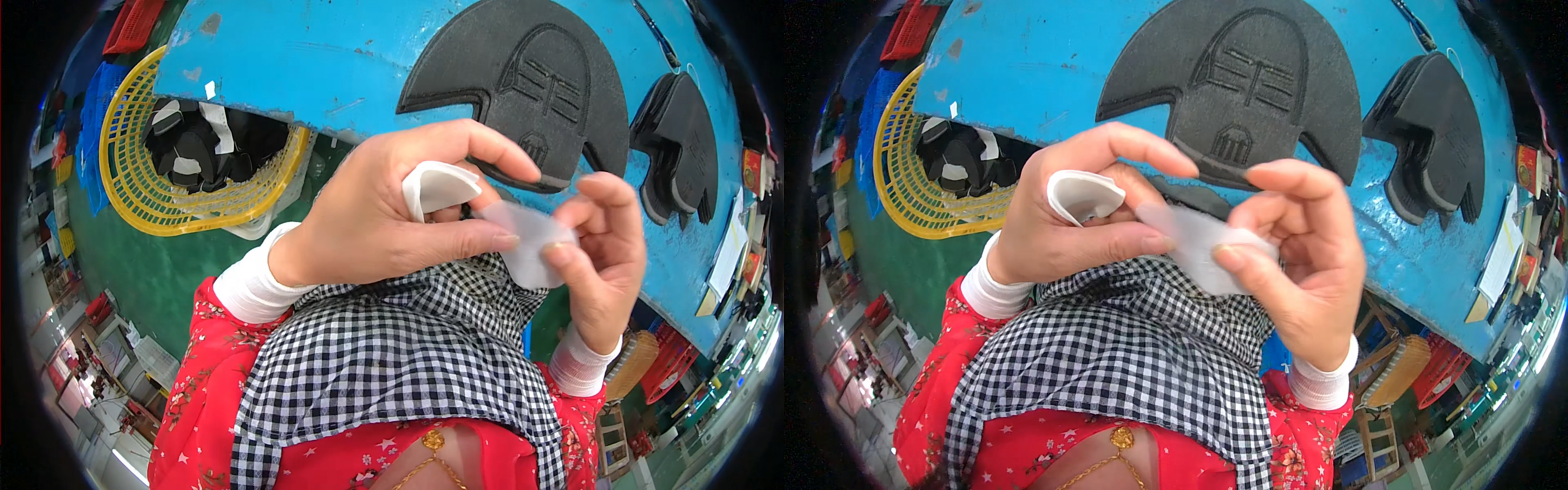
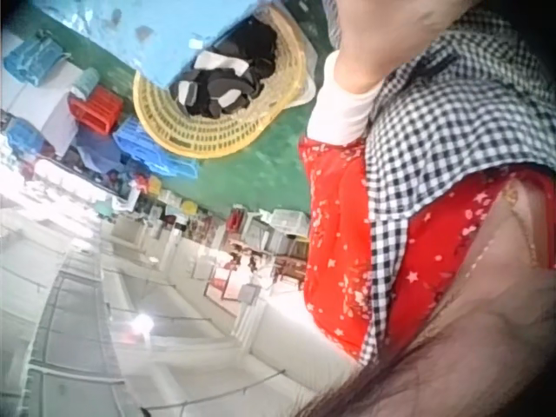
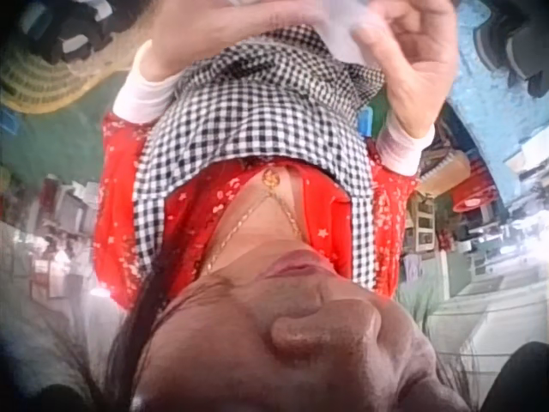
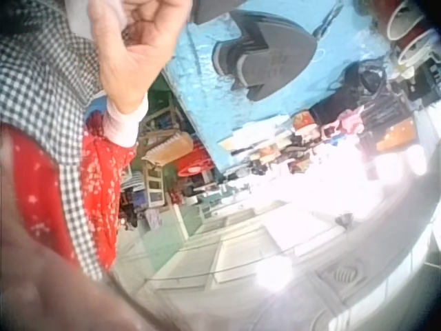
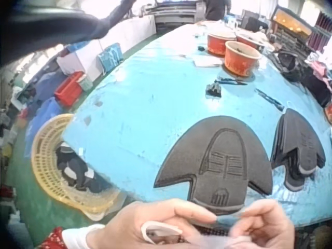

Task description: The person applies reinforcement patches to shoe upper components by hand.

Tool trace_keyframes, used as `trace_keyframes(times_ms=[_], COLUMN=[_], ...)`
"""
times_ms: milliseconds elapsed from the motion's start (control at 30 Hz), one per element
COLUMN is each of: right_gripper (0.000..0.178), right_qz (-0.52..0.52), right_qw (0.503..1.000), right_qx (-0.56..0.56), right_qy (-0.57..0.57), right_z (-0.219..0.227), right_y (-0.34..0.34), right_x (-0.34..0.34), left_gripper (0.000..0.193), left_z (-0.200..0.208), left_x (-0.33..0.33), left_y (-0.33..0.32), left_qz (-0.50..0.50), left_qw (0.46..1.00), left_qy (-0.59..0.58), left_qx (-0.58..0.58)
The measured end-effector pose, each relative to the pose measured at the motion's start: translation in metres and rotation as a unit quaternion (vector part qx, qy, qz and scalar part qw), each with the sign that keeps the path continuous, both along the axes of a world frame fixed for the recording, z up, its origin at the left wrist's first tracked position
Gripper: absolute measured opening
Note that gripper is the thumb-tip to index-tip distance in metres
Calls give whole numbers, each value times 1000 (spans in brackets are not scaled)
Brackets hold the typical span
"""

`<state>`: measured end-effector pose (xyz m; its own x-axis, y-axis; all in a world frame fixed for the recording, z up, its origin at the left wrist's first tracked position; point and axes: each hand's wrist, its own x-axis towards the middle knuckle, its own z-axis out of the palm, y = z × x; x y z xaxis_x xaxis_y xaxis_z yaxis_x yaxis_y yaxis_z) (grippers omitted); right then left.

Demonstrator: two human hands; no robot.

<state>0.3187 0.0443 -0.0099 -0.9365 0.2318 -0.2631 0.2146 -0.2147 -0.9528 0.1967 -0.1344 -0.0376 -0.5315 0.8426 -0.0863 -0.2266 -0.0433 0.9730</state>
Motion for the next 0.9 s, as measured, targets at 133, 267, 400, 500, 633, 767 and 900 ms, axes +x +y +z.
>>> trace_keyframes(times_ms=[133,267,400,500,633,767,900], right_gripper=[46,29,13,11,11,11,10], right_qz=[9,-9,54,66,75,86,77], right_qw=[995,905,966,968,963,960,964], right_qx=[91,387,211,212,235,248,234], right_qy=[51,178,138,118,109,101,102], right_z=[-6,-7,6,7,8,8,6], right_y=[6,9,-10,-11,-12,-10,-8], right_x=[4,0,6,5,5,4,6], left_gripper=[12,15,22,27,28,27,20], left_z=[6,8,4,4,1,0,8], left_x=[2,10,13,16,16,18,13], left_y=[1,4,10,11,10,10,9], left_qz=[-53,-60,-57,-47,-25,-2,-35], left_qw=[998,997,988,987,977,971,974], left_qy=[-18,41,126,141,203,234,221], left_qx=[-8,22,61,69,57,47,30])
